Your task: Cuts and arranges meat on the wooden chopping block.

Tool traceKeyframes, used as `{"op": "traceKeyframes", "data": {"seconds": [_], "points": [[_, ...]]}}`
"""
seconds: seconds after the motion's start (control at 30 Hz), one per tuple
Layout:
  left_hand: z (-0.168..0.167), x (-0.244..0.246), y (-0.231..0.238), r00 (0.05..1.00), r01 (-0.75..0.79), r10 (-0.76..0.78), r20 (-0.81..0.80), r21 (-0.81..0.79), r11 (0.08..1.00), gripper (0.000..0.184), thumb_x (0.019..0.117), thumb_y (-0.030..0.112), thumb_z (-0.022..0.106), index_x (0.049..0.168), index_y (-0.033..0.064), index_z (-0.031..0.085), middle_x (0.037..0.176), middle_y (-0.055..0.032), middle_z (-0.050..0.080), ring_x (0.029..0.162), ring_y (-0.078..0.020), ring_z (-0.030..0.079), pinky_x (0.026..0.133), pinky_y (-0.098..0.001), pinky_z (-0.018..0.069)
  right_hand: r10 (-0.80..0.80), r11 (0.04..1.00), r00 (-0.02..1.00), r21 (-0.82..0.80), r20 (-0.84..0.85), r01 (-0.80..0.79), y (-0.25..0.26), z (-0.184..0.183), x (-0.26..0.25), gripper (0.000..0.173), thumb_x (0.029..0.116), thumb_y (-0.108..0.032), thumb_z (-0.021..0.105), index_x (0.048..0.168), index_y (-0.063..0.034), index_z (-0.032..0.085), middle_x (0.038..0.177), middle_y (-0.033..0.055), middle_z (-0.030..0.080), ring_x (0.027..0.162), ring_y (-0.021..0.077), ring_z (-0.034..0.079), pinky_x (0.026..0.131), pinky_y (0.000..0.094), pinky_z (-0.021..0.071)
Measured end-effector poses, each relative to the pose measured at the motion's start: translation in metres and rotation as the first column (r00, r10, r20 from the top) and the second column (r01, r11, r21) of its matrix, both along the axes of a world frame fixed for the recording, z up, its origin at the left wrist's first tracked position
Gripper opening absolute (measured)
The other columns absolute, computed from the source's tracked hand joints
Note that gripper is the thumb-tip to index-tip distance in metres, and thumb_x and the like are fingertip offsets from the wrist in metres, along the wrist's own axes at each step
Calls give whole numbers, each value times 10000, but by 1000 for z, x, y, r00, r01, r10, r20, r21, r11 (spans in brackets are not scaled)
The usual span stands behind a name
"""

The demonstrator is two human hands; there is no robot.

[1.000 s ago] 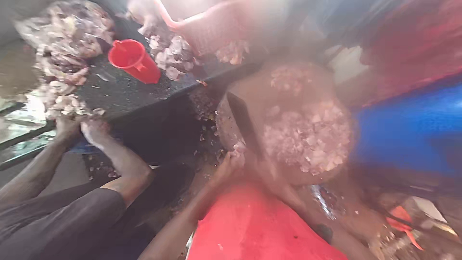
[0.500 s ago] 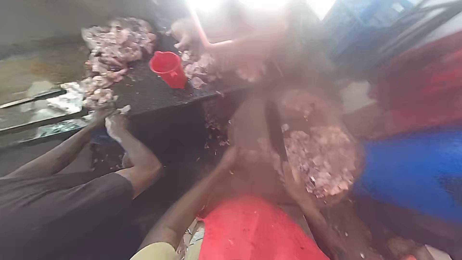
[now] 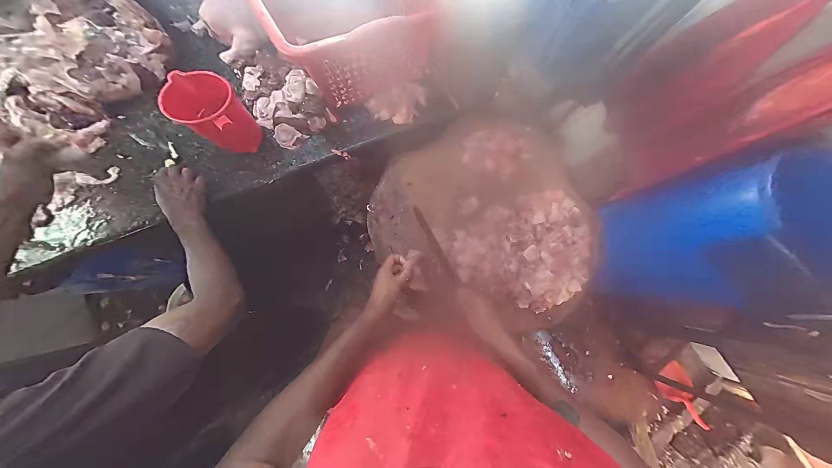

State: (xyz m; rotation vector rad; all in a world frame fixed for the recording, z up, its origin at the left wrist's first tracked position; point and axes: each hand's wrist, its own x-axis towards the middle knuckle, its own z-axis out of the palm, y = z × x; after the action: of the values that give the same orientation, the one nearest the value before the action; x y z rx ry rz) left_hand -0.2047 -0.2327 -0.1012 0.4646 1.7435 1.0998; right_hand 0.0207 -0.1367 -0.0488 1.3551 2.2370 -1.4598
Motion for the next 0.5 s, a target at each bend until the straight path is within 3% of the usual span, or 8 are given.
{"op": "traceKeyframes", "data": {"seconds": [0.07, 0.13, 0.2, 0.27, 0.3, 0.37, 0.43, 0.5], "points": [[-9, 7, -7, 992, 126, -126, 9, -77, 989, 341, 1017, 220, 637, 1276, 16, 549, 960, -113, 712, 744, -196, 720, 708, -386, 629, -37, 997, 983, 56, -180, 47, 5, 25, -5, 551, 1077, -495, 330, 1152, -39, 628, 790, 44, 590, 689, 160, 592, 678, 389, 539], [-21, 8, -16, 951, 294, -309, -34, -217, 931, 356, 1025, 300, 615, 1292, 66, 585, 952, -97, 732, 742, -201, 720, 712, -399, 615, -37, 994, 927, 80, -373, 72, 6, 51, -17, 729, 1035, -668, 285, 1164, -33, 619, 743, -17, 544, 614, 87, 527, 592, 315, 509], [-22, 6, -23, 931, 300, -345, -120, -287, 910, 345, 1025, 324, 593, 1289, 102, 611, 911, -92, 710, 742, -208, 692, 729, -424, 592, -16, 992, 871, 103, -491, 76, 1, 51, -26, 835, 986, -766, 262, 1136, -26, 617, 708, -30, 524, 572, 54, 492, 544, 277, 480], [-18, 5, -26, 918, 251, -316, -238, -268, 930, 329, 1024, 289, 597, 1294, 102, 625, 953, -96, 707, 812, -217, 691, 790, -446, 580, 72, 982, 932, 188, -356, -4, -6, 27, -23, 729, 1042, -614, 330, 1203, 15, 661, 855, 94, 687, 746, 160, 662, 720, 383, 581], [-17, 3, -24, 890, 251, -321, -325, -238, 938, 321, 1018, 265, 598, 1294, 105, 635, 1040, -90, 717, 900, -210, 705, 851, -444, 584, 102, 988, 974, 138, -203, -75, -7, 11, -20, 618, 1062, -520, 380, 1247, -2, 660, 974, 136, 718, 884, 214, 699, 852, 439, 584], [-21, 3, -18, 767, 356, -385, -513, -159, 921, 352, 988, 190, 597, 1322, 91, 647, 1327, -112, 648, 1201, -248, 637, 1042, -455, 518, 145, 984, 988, -109, 59, -138, -7, -22, -19, 601, 1102, -501, 333, 1184, 15, 629, 1001, 195, 664, 943, 298, 659, 892, 520, 521], [-31, 3, -8, 594, 484, -457, -662, -160, 861, 367, 936, 196, 649, 1295, 127, 682, 1455, -124, 576, 1337, -337, 539, 1107, -515, 449, 122, 962, 989, -254, 80, -99, -1, -37, -19, 620, 1114, -484, 290, 1185, 32, 625, 960, 195, 647, 885, 289, 645, 859, 500, 533], [-37, 4, -5, 481, 556, -521, -705, -214, 803, 333, 934, 259, 658, 1253, 171, 695, 1438, -100, 591, 1320, -363, 538, 1064, -562, 449, -58, 919, 998, -393, -24, 44, 2, -42, -16, 531, 1127, -433, 248, 1111, -29, 592, 722, 46, 536, 569, 149, 529, 559, 333, 504]]}}
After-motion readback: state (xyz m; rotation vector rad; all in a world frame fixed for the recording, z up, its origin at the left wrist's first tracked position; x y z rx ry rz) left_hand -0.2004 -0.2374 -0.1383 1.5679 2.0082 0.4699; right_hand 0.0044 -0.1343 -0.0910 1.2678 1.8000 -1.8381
